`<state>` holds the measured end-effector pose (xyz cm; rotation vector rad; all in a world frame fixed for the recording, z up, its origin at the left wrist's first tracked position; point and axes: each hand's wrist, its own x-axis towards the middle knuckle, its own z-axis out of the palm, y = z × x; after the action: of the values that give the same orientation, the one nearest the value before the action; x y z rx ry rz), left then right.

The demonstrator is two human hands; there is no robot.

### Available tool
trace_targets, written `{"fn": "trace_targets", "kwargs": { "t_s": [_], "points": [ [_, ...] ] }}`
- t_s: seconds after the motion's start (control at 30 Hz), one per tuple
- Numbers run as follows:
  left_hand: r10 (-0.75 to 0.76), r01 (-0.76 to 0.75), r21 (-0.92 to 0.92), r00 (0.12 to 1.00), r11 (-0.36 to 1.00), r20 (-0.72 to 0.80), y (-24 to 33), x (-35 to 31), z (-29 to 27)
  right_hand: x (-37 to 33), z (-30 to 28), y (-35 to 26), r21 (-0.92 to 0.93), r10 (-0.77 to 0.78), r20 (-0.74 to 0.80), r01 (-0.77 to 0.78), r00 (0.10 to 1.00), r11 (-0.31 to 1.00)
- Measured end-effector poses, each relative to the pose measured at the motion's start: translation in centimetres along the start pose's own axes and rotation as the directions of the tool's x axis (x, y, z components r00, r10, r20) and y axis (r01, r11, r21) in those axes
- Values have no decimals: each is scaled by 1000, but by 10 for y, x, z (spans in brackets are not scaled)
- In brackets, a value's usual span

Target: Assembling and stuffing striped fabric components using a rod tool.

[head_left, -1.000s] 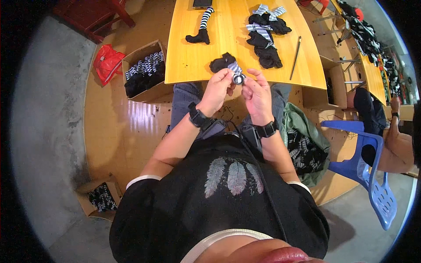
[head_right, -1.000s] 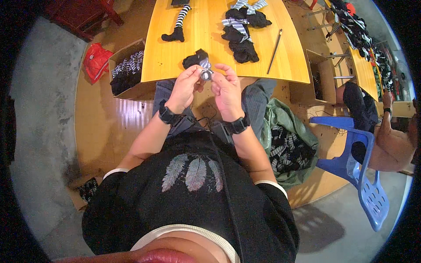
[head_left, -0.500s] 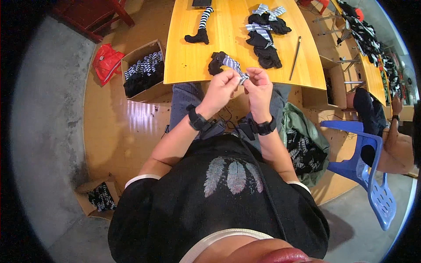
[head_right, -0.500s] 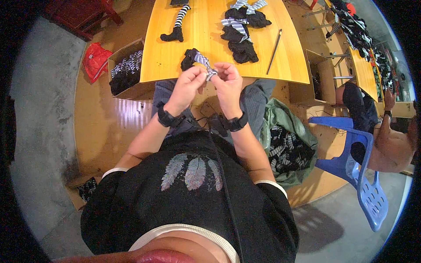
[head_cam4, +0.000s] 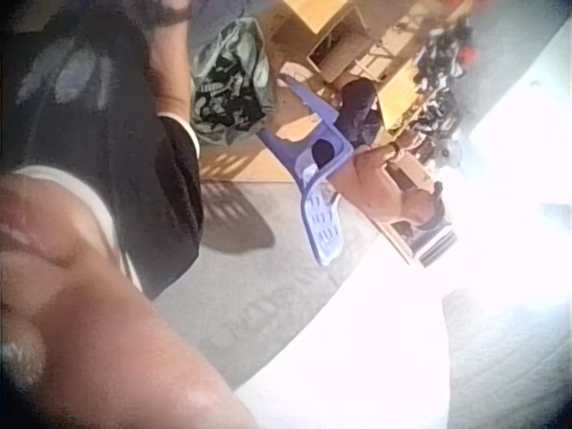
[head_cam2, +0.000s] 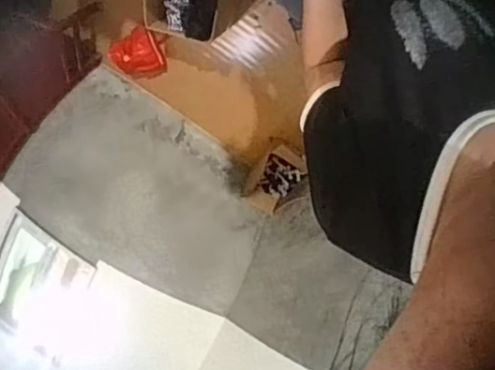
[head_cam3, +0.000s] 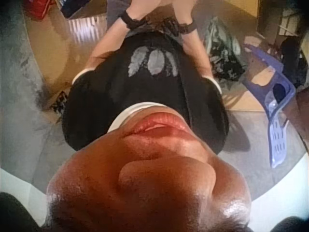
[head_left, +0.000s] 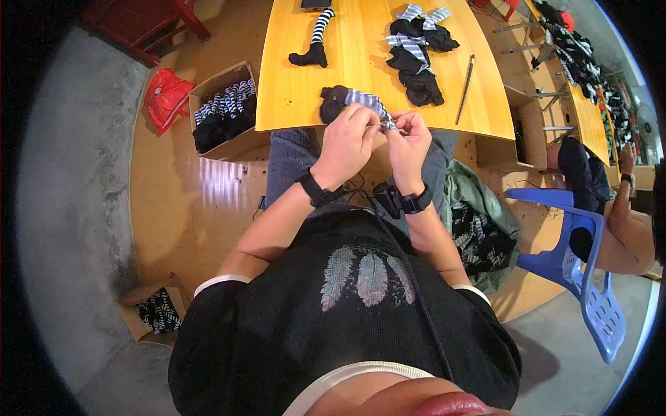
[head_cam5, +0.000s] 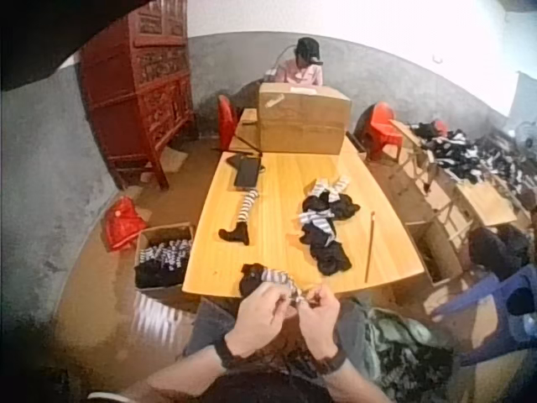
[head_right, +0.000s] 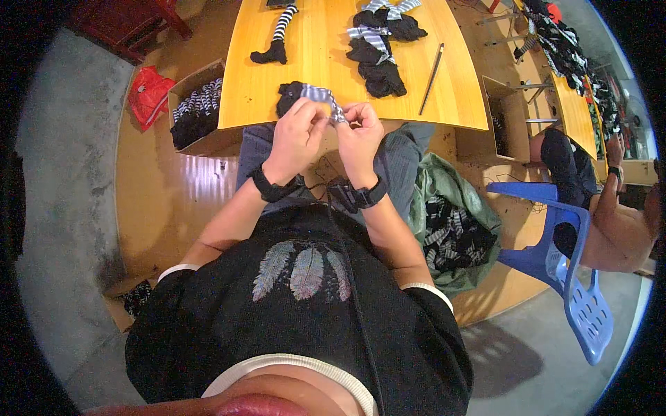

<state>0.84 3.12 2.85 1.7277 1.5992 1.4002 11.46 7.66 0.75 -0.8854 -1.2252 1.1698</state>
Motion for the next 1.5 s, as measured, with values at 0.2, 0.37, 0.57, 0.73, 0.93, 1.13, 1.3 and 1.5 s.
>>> {"fn": "trace_targets", "kwargs": {
  "t_s": [0.2,0.37,0.57,0.73,0.93,1.13,1.3,1.5],
  "points": [
    [64,-31,237,989,971,-134,-4,-2,5,-3,4,5,129,26,11,-27,1000,991],
    [-37,80,214,979,974,-200,-16,6,-2,-3,-4,-7,404,356,480,-562,802,721],
    [-205,202,-308,978,930,22,-29,3,-9,10,-18,-14,334,369,717,-756,592,564],
    [-392,578,-595,816,558,425,-13,5,-26,7,-23,-9,292,325,687,-657,649,695],
    [-319,519,-696,855,497,409,-18,0,-27,17,-29,-15,231,305,665,-576,682,784],
    [-306,507,-778,857,370,413,-9,4,-27,15,-21,-18,266,247,642,-513,725,816],
    [-299,491,-790,867,369,399,-10,1,-25,7,-19,-14,233,241,570,-436,786,869],
    [-202,417,-802,909,428,364,-6,0,-27,4,-22,-14,109,312,555,-440,771,892]
  ]
}}
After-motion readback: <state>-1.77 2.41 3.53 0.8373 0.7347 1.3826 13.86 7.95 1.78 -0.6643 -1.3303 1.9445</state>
